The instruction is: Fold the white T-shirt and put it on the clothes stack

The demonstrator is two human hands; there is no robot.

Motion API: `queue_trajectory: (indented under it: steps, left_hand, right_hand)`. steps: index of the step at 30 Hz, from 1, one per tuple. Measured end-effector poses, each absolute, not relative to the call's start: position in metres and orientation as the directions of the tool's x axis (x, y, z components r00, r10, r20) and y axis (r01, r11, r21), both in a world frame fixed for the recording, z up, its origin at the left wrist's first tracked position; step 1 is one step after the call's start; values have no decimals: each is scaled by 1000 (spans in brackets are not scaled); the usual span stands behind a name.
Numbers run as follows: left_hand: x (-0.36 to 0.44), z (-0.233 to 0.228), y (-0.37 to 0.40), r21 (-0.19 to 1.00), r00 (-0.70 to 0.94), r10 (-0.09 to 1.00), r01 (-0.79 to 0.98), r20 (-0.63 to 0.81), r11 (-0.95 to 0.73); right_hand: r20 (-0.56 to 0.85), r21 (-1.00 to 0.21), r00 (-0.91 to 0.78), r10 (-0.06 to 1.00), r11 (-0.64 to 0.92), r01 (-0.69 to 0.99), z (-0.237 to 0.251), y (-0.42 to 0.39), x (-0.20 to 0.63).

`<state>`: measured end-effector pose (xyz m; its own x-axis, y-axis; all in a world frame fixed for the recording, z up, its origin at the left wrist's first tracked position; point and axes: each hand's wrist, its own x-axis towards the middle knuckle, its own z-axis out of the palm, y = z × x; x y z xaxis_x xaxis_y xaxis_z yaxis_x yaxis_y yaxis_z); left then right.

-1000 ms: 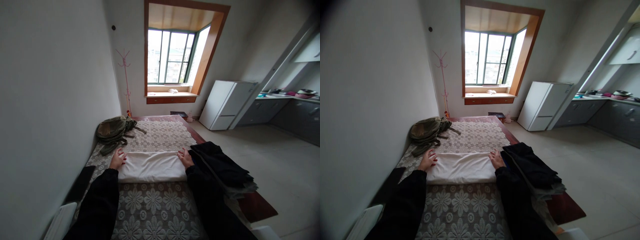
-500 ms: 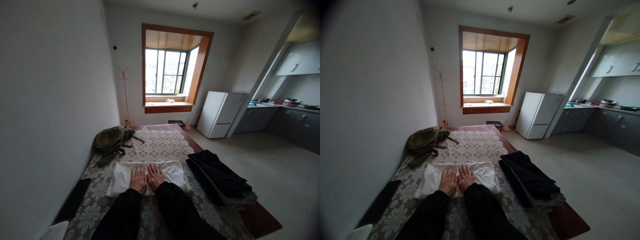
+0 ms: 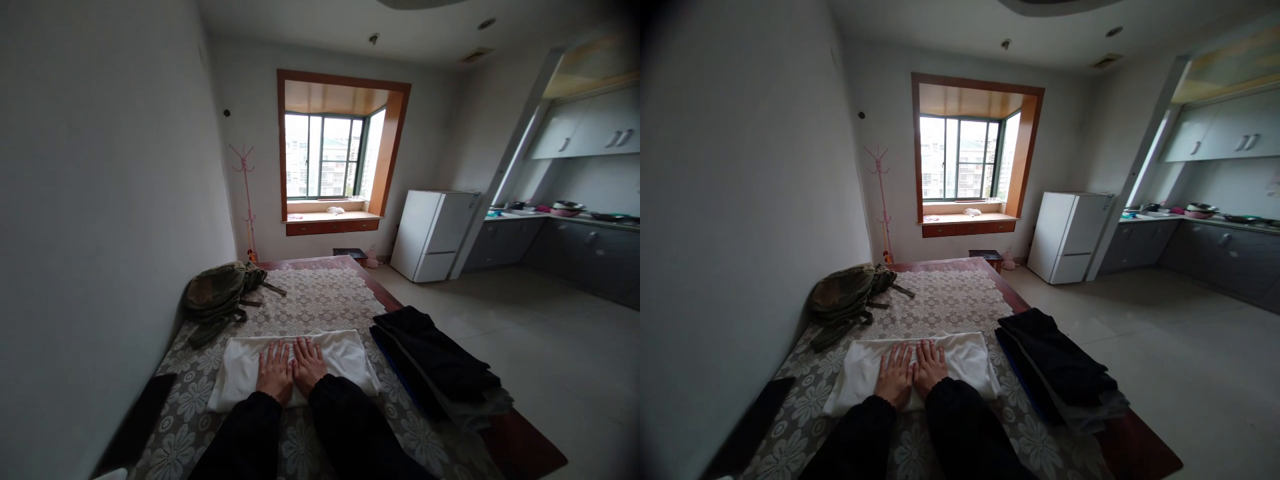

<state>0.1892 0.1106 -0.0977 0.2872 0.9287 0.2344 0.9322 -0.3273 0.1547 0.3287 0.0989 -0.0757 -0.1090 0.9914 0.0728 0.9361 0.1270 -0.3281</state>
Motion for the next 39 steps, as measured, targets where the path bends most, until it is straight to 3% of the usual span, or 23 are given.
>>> queue_trajectory:
  steps: [5,16,30,35,39]
  left_hand:
    - [171,-90,117,165,267,944,940,196,-300]
    - [86,-79,136,124,130,981,981,142,-148]
    - [68,-64,135,100,82,990,991,112,-93]
    - [82,-44,141,52,124,992,991,-28,-123]
    - [129,-49,127,68,220,975,973,-2,-220]
  right_hand:
    - [68,-293,-88,994,104,950,-84,104,341]
    - [84,-102,211,974,-202,974,-93,101,456]
    - [10,-100,341,940,-339,936,-89,111,467]
    - [-40,-103,302,953,-304,947,-71,107,465]
    - [-30,-109,242,970,-244,964,-62,101,437]
